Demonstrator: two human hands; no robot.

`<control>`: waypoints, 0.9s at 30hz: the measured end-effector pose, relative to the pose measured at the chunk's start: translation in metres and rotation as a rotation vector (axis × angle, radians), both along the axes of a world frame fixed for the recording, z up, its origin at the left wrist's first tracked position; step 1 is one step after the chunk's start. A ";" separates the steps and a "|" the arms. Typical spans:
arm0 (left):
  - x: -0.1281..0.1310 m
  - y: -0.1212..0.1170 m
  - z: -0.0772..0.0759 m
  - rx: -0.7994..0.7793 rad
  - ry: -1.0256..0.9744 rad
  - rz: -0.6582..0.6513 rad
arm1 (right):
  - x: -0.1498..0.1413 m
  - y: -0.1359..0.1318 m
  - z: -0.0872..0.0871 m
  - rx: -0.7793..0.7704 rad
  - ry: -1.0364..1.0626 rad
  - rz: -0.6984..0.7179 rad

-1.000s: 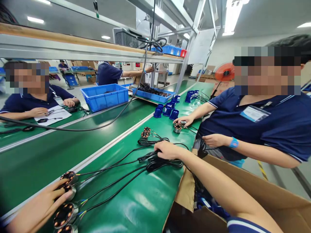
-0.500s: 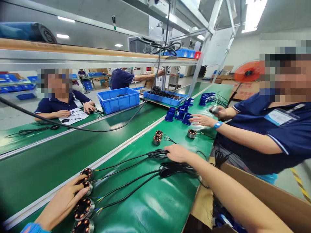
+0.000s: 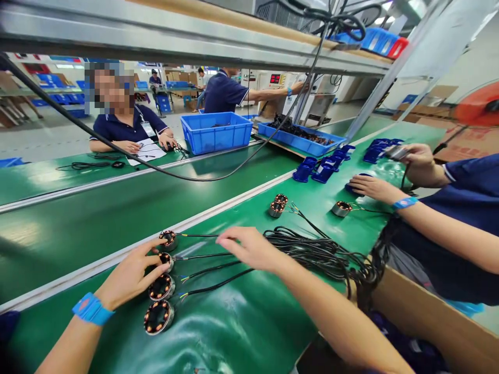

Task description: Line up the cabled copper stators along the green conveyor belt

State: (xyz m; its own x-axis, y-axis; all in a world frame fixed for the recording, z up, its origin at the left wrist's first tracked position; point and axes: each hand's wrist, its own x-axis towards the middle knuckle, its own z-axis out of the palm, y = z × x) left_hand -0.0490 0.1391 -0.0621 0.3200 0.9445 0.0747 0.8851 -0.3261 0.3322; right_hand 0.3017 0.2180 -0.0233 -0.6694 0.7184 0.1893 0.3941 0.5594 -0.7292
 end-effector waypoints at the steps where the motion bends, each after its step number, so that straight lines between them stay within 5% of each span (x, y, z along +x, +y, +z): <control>1: 0.000 -0.002 -0.001 0.030 0.002 0.009 | -0.028 -0.001 -0.005 -0.007 0.036 0.069; 6: 0.001 -0.010 -0.003 0.103 -0.018 -0.018 | -0.111 0.012 -0.043 -0.138 0.003 0.234; 11: 0.009 -0.012 0.001 0.114 -0.026 -0.116 | -0.125 0.016 -0.067 -0.780 0.121 0.250; 15: 0.011 -0.013 0.007 0.005 -0.044 -0.116 | -0.127 0.013 -0.075 -1.016 0.270 0.189; 22: 0.005 -0.012 0.007 -0.189 -0.036 -0.140 | -0.123 0.011 -0.080 -1.111 0.287 0.181; 27: -0.002 -0.006 0.009 -0.057 -0.191 -0.071 | -0.110 0.023 -0.054 -0.719 0.380 0.209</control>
